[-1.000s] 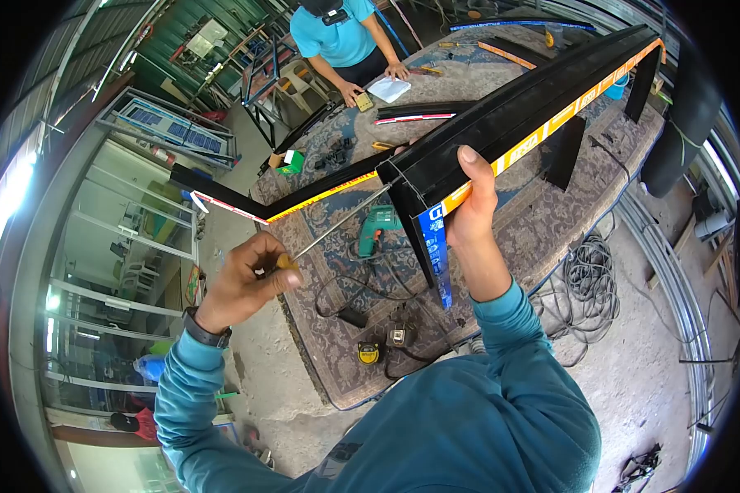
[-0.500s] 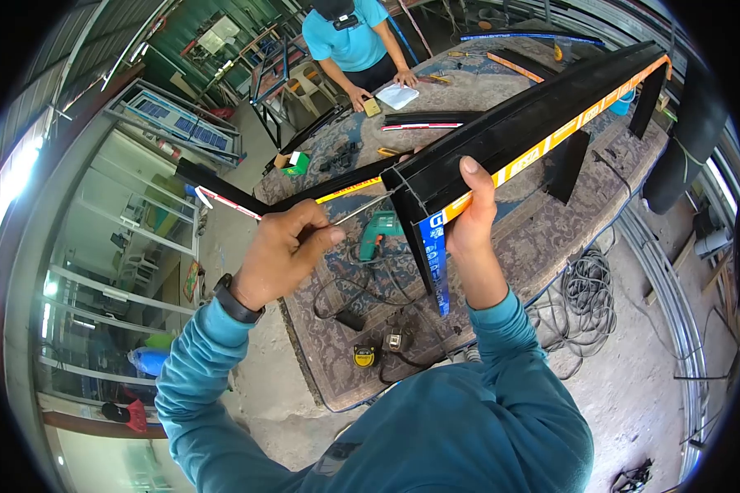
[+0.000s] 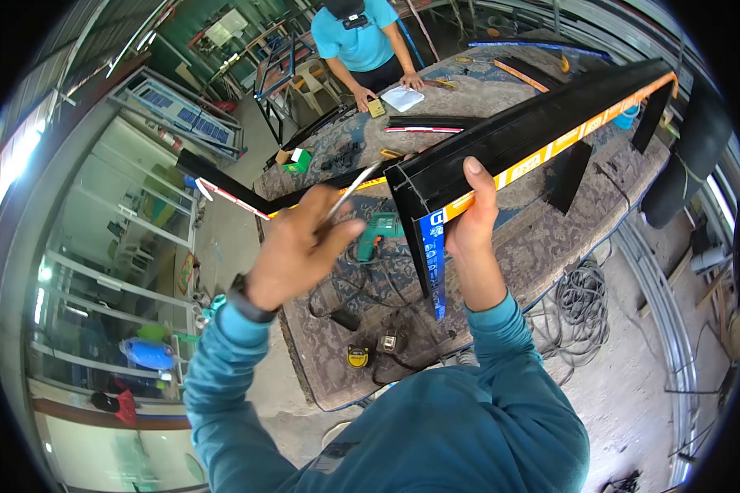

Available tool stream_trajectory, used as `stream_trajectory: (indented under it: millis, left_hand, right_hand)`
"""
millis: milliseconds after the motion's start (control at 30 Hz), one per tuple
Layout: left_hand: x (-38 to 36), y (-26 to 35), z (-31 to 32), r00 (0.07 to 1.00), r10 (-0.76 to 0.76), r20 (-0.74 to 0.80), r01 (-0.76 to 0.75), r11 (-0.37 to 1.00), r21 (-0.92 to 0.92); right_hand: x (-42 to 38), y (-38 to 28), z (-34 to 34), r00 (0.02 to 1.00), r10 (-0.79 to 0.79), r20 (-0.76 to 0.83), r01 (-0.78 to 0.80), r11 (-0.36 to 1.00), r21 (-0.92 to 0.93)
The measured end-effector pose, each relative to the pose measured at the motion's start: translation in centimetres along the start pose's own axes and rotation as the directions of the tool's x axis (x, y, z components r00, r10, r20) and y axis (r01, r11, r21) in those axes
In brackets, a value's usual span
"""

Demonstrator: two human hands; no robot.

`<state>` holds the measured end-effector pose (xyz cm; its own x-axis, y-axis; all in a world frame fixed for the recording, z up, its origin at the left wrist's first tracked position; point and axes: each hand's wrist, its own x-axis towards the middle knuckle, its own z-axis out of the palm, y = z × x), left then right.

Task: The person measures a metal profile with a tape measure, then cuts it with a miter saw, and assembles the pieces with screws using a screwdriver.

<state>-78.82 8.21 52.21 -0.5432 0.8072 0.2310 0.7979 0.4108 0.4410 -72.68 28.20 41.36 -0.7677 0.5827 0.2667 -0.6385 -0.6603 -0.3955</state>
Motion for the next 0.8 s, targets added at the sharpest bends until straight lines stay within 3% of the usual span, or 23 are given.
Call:
stream_trajectory:
  millis: [33,100,233,267,400,533,667,800]
  left_hand:
    - [0.6,0.7,1.3,0.996,0.007,-0.094,-0.012,0.998,-0.054]
    - [2.1,1.3,3.2,0.983,0.111,-0.147,-0.111,0.994,0.008]
    - [4.3,-0.8,5.6,0.859,0.431,-0.277,-0.384,0.899,0.209]
    - [4.6,-0.6,5.7,0.848,0.442,-0.292,-0.405,0.896,0.181]
    - [5.0,-0.1,5.7,0.934,0.215,-0.286,-0.26,0.957,-0.131]
    - [4.3,-0.1,6.0,0.785,0.474,-0.398,-0.404,0.88,0.251]
    - [4.2,-0.6,6.6,0.817,0.383,-0.431,-0.32,0.923,0.215]
    - [3.6,-0.4,6.9,0.786,0.349,-0.509,-0.336,0.934,0.122]
  right_hand:
    - [0.1,0.1,0.0,1.0,0.009,0.002,-0.009,1.0,0.008]
    - [0.2,0.3,0.1,1.0,0.005,-0.003,-0.005,1.0,0.004]
    - [0.4,0.3,-0.3,0.996,-0.07,-0.055,0.069,0.997,-0.02]
    - [0.4,0.2,-0.3,0.996,-0.08,-0.043,0.079,0.997,-0.015]
    - [0.2,-0.5,-0.1,0.993,-0.084,-0.086,0.082,0.996,-0.019]
    - [-0.3,-1.2,1.8,0.993,-0.121,-0.003,0.121,0.993,0.002]
    - [0.8,-0.3,0.3,0.979,-0.156,-0.132,0.15,0.987,-0.054]
    - [1.3,0.1,-0.3,0.991,-0.117,-0.06,0.114,0.992,-0.044]
